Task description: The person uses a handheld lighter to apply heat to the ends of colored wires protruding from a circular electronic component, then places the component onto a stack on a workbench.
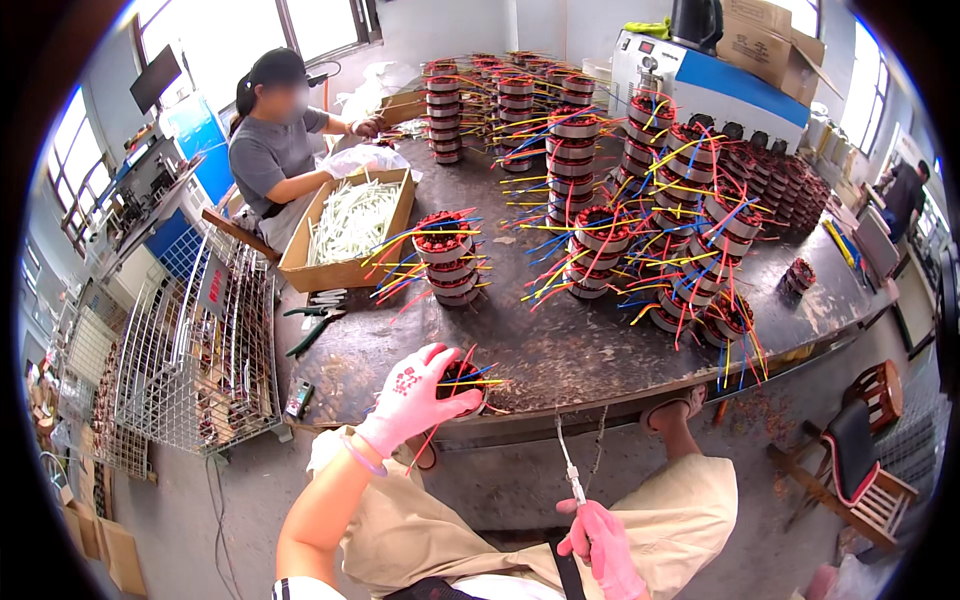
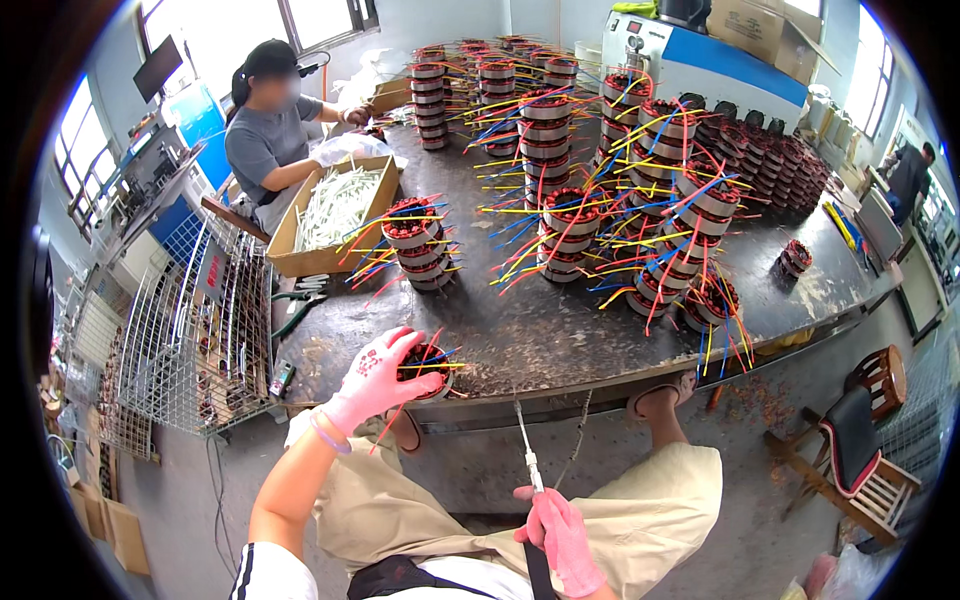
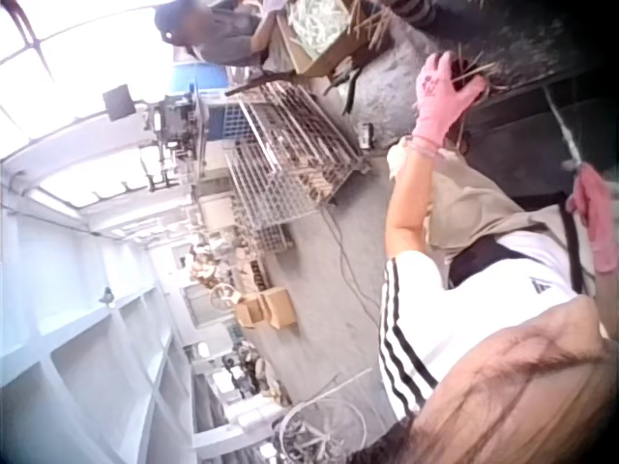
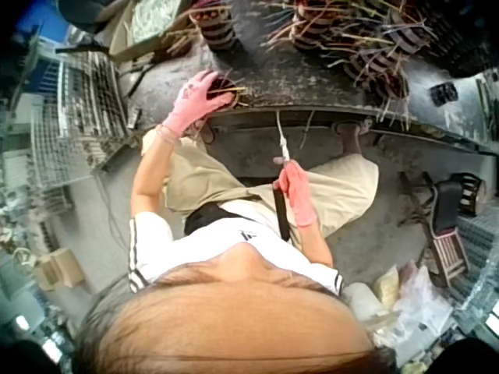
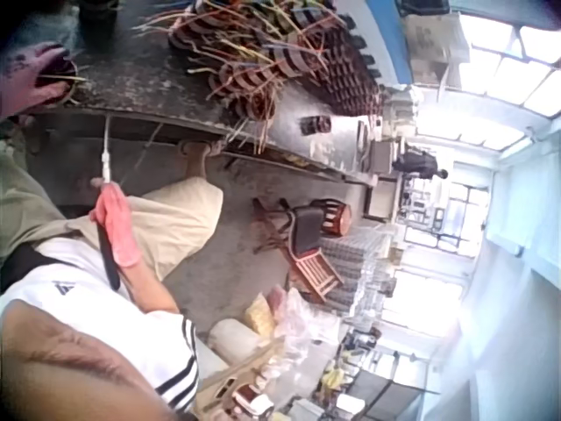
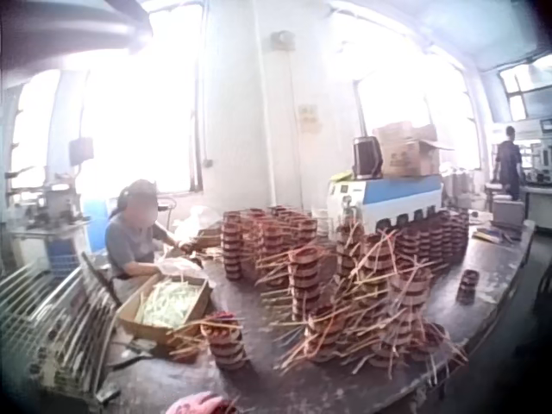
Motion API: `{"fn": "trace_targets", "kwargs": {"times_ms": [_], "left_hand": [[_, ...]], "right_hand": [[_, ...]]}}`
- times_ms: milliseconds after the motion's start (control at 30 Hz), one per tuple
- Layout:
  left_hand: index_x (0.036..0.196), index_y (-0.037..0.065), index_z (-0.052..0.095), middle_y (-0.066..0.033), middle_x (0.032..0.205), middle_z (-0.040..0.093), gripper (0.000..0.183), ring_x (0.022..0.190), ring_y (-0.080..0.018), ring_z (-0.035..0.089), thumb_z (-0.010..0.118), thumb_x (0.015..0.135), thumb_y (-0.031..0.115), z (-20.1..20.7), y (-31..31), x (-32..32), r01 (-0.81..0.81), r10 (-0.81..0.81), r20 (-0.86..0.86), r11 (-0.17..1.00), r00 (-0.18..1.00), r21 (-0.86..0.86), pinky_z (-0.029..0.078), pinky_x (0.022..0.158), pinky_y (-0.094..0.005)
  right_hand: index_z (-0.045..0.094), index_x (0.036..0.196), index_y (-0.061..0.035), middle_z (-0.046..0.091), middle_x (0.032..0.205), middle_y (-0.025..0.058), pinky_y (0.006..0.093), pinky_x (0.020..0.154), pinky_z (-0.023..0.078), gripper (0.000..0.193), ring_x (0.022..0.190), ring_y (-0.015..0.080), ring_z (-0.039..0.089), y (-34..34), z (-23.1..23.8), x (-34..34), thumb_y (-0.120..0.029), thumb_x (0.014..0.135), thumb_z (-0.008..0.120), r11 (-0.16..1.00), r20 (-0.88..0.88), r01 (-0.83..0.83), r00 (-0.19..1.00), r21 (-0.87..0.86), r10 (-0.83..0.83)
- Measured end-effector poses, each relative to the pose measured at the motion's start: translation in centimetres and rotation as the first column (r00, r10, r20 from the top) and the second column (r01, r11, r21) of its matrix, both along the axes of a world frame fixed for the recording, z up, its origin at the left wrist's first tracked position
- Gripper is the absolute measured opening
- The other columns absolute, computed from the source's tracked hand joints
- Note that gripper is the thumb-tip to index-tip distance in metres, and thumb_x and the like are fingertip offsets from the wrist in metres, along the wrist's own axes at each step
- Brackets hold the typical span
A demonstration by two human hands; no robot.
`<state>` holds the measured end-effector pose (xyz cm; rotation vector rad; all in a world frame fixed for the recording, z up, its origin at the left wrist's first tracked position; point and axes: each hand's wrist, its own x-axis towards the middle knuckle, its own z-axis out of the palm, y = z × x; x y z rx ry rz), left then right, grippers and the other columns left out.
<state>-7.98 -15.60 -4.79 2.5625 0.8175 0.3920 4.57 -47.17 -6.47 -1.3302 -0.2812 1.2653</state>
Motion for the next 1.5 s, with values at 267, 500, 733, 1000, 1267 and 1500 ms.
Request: {"fn": "trace_targets", "kwargs": {"times_ms": [267,500,733,1000,1267,1500], "left_hand": [[0.146,-0.011,0.028,-0.0298,0.136,0.046,0.117,0.127,-0.0435,0.045,0.076,0.070,0.064,-4.0,-1.5,2.7,-0.049,0.056,-0.048,0.989,0.997,0.137,0.036,0.109,-0.0463],[0.148,-0.010,0.026,-0.0310,0.144,0.040,0.119,0.134,-0.0441,0.040,0.078,0.067,0.061,-2.7,-1.5,1.9,-0.025,0.031,-0.087,0.998,0.996,0.063,0.033,0.112,-0.0474],[0.148,0.003,0.035,-0.0215,0.140,0.049,0.088,0.121,-0.0378,0.055,0.079,0.074,0.023,-0.2,1.8,-3.7,0.203,-0.194,-0.179,0.979,0.965,0.034,0.049,0.098,-0.0410],[0.141,-0.005,0.040,-0.0241,0.136,0.050,0.102,0.122,-0.0396,0.053,0.085,0.065,0.047,-1.6,0.2,-1.3,0.083,-0.069,-0.160,0.993,0.985,0.085,0.045,0.103,-0.0418],[0.140,-0.003,0.042,-0.0209,0.131,0.053,0.100,0.117,-0.0385,0.056,0.089,0.061,0.038,-3.0,2.8,-0.7,0.234,-0.237,0.025,0.968,0.971,0.088,0.047,0.099,-0.0427],[0.140,-0.001,0.043,-0.0193,0.131,0.052,0.099,0.117,-0.0380,0.055,0.089,0.060,0.035,-2.6,2.8,-0.7,0.234,-0.234,-0.010,0.971,0.972,0.049,0.046,0.099,-0.0430]], "right_hand": [[0.058,0.119,0.0058,0.040,0.055,-0.0045,0.0215,0.050,0.039,0.052,0.049,0.0093,0.050,0.8,-0.5,-0.1,-0.042,0.105,0.043,0.996,0.129,0.051,0.991,-0.074,-0.041],[0.059,0.115,0.0071,0.038,0.052,-0.0037,0.0225,0.042,0.030,0.048,0.044,0.0104,0.045,1.1,-0.2,-0.4,-0.037,0.105,0.043,0.993,0.166,0.081,0.984,-0.085,-0.066],[0.058,0.117,0.0074,0.038,0.052,-0.0038,0.0223,0.046,0.032,0.051,0.047,0.0110,0.050,0.7,-0.6,-0.3,-0.040,0.104,0.044,0.997,0.123,0.060,0.991,-0.054,-0.053],[0.058,0.121,0.0060,0.041,0.060,-0.0039,0.0279,0.066,0.052,0.039,0.054,0.0056,0.040,1.3,-0.4,-0.9,-0.028,0.105,0.047,0.994,-0.090,-0.046,0.995,-0.104,0.036],[0.059,0.120,0.0029,0.043,0.060,-0.0035,0.0281,0.066,0.052,0.037,0.055,0.0056,0.040,1.9,-2.6,-1.6,-0.029,0.105,0.048,0.991,-0.097,-0.124,0.988,-0.049,0.119],[0.060,0.120,0.0014,0.041,0.058,-0.0031,0.0279,0.064,0.053,0.037,0.053,0.0059,0.040,2.3,-2.6,-2.0,-0.030,0.105,0.047,0.987,-0.055,-0.147,0.988,-0.072,0.143]]}}
